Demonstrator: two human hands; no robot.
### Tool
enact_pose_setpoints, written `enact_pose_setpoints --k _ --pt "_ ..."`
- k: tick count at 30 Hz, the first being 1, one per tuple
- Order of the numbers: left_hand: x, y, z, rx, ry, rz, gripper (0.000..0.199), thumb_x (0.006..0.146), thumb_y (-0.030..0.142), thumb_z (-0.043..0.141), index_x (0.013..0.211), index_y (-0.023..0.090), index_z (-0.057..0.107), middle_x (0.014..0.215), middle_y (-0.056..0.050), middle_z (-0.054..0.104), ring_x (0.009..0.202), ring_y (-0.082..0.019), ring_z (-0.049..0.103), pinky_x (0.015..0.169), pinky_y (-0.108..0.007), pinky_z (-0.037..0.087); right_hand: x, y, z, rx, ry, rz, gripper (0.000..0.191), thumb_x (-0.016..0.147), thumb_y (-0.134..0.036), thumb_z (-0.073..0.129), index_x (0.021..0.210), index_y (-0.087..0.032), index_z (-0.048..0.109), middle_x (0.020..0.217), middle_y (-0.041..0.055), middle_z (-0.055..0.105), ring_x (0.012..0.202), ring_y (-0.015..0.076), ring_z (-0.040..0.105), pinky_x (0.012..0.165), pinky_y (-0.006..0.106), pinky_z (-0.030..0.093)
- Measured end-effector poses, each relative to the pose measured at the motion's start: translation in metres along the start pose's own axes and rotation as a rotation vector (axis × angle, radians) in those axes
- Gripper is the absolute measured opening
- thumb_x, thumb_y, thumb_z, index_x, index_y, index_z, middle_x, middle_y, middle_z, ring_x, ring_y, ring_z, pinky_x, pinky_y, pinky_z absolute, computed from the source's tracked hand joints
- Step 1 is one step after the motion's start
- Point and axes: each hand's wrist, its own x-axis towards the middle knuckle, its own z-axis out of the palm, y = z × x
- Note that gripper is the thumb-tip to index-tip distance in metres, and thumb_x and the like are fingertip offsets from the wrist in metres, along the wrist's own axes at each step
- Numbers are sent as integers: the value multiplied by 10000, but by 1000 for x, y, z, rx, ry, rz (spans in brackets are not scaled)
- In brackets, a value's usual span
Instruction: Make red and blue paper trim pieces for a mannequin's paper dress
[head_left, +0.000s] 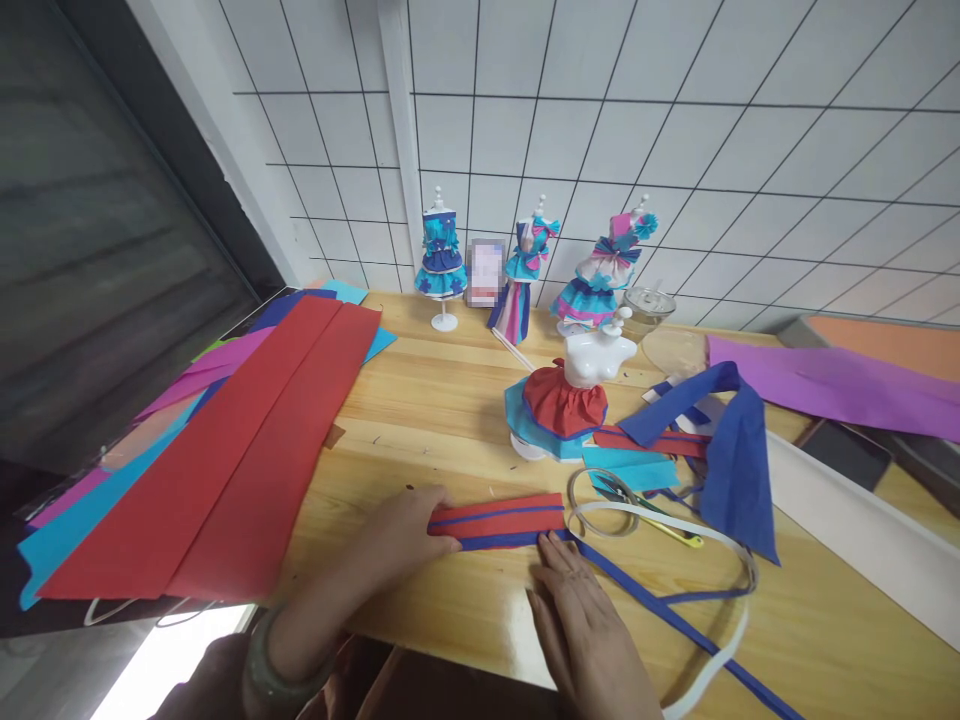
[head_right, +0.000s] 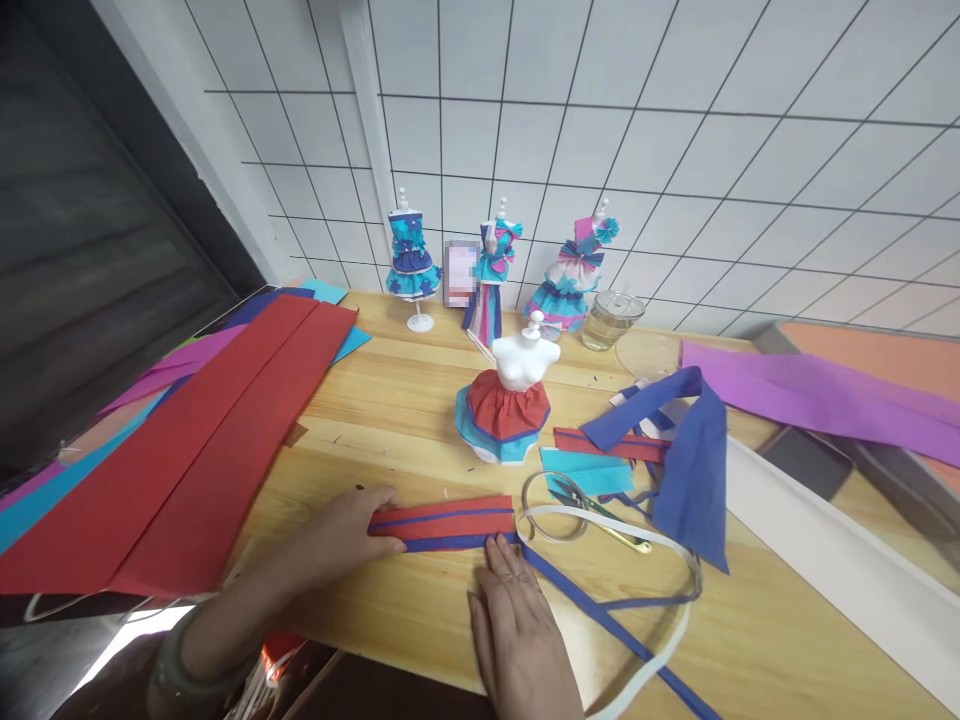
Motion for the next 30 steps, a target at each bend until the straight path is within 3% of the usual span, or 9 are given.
enact_pose_setpoints --k 4,12,24,30 --pt "2 4 -1 136 -61 -6 134 692 299 578 744 185 626 788 -38 650 751 -219 590 610 -278 363 0 -1 0 7 -3 9 201 904 -210 421 1015 -148 576 1179 145 620 1135 255 561 885 425 526" --pt "-3 8 -2 176 -38 17 160 763 300 511 767 184 622 849 -52 651 805 -220 588 657 -286 384 -4 1 1 30 -7 21 210 896 -191 437 1045 -135 574 1206 152 602 1181 251 523 914 425 514" --pt "-5 14 -3 237 -72 -17 119 726 257 516 721 182 608 788 -45 645 721 -211 580 582 -276 337 -8 3 2 69 -23 36 204 888 -169 449 1051 -144 569 1206 143 603 1203 248 503 935 425 504" --pt "-10 16 -5 164 -92 11 152 725 289 496 727 186 607 760 -35 620 721 -200 556 577 -267 306 -9 3 2 91 -6 46 202 881 -167 464 1052 -156 570 1207 139 602 1190 251 514 924 419 511"
